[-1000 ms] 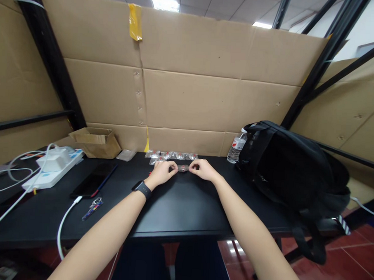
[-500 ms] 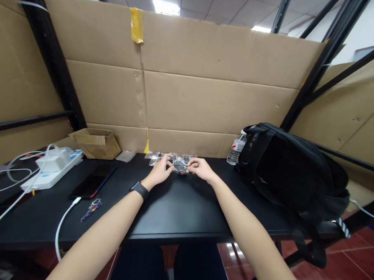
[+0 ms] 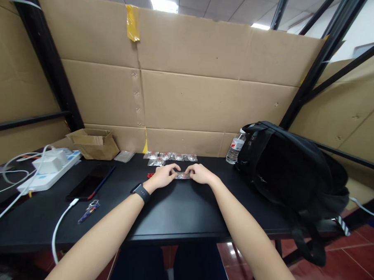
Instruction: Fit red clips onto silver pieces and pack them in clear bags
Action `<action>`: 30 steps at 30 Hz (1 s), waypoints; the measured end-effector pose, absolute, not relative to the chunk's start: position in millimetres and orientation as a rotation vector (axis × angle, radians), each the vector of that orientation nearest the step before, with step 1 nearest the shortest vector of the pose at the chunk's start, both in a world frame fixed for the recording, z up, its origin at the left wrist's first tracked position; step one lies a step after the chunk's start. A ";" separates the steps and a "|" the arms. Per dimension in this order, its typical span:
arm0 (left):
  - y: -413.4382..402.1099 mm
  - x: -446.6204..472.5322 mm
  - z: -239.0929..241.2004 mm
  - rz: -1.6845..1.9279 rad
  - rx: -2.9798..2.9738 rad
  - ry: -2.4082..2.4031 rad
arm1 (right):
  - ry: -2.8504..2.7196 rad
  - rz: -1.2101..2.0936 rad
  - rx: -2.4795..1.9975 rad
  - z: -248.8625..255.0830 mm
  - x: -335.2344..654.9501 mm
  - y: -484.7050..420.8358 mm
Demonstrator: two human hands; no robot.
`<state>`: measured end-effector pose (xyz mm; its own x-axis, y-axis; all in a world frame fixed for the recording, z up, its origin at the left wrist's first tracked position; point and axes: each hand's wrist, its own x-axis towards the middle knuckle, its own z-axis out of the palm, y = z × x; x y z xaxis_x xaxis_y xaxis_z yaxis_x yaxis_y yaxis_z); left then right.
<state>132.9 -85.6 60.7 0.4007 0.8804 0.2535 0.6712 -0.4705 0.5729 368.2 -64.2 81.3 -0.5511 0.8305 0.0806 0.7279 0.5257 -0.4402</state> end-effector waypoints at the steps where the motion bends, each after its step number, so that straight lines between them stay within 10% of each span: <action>1: -87.0 134.7 60.5 0.727 2.349 1.358 | -2.524 0.478 -1.303 81.8 368.6 -65.5; 30: -80.4 114.3 62.2 0.599 2.717 1.577 | -2.520 0.308 -1.104 59.2 341.1 -68.7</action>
